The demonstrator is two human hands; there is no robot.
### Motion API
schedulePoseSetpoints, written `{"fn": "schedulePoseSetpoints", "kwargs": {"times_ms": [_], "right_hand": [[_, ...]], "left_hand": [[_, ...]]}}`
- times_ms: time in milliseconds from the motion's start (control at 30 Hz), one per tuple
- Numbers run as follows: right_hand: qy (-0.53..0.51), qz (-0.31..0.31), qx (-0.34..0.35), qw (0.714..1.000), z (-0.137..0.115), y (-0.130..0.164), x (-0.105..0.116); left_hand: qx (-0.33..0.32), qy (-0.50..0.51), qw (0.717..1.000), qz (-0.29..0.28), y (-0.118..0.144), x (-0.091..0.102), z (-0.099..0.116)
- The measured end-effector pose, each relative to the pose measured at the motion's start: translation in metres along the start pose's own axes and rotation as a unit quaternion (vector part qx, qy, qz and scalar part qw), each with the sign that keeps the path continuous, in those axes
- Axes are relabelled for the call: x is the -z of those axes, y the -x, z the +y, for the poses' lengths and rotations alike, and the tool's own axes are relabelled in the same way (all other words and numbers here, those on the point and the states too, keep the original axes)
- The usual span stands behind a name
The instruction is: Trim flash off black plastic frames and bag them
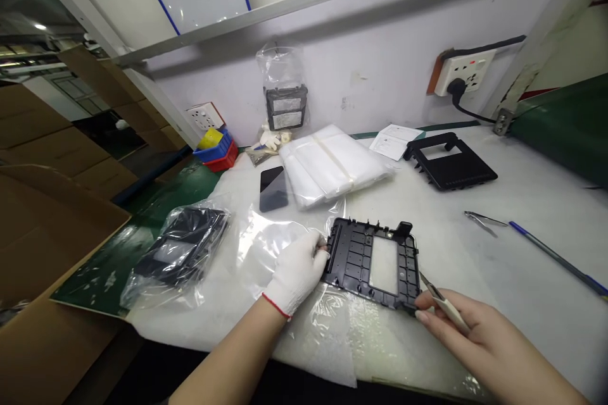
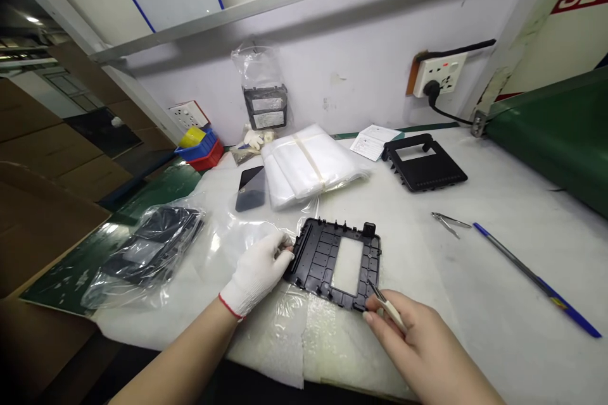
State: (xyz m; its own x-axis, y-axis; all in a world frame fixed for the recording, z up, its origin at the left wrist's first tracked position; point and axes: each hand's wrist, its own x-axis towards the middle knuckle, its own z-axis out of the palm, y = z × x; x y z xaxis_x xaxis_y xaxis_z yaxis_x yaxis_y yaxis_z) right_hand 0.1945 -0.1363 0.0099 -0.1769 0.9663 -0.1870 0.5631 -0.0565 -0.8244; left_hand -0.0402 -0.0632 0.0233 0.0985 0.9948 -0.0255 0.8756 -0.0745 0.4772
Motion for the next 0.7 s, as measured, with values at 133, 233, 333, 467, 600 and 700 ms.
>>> {"fn": "schedulePoseSetpoints", "kwargs": {"times_ms": [133, 233, 333, 467, 600, 700], "right_hand": [[-0.006, 0.049, -0.006, 0.999, 0.008, 0.005, 0.012], [0.011, 0.116, -0.018, 0.993, 0.022, 0.008, 0.029], [-0.006, 0.158, -0.030, 0.987, 0.031, 0.009, 0.032], [-0.030, 0.094, -0.022, 0.995, 0.021, 0.007, 0.010], [-0.002, 0.043, -0.005, 0.999, 0.005, 0.000, -0.010], [0.016, 0.126, 0.041, 0.991, 0.002, -0.001, -0.005]], "left_hand": [[0.013, 0.020, 0.999, 0.021, 0.007, 0.007, 0.001], [0.024, 0.016, 1.000, 0.009, 0.012, 0.012, 0.000], [0.039, -0.016, 0.999, -0.031, 0.016, 0.014, 0.000], [0.051, -0.068, 0.995, -0.057, 0.019, 0.010, 0.005], [0.059, -0.057, 0.994, -0.066, 0.018, 0.005, 0.004], [0.061, 0.023, 0.994, -0.084, 0.018, 0.004, 0.002]]}}
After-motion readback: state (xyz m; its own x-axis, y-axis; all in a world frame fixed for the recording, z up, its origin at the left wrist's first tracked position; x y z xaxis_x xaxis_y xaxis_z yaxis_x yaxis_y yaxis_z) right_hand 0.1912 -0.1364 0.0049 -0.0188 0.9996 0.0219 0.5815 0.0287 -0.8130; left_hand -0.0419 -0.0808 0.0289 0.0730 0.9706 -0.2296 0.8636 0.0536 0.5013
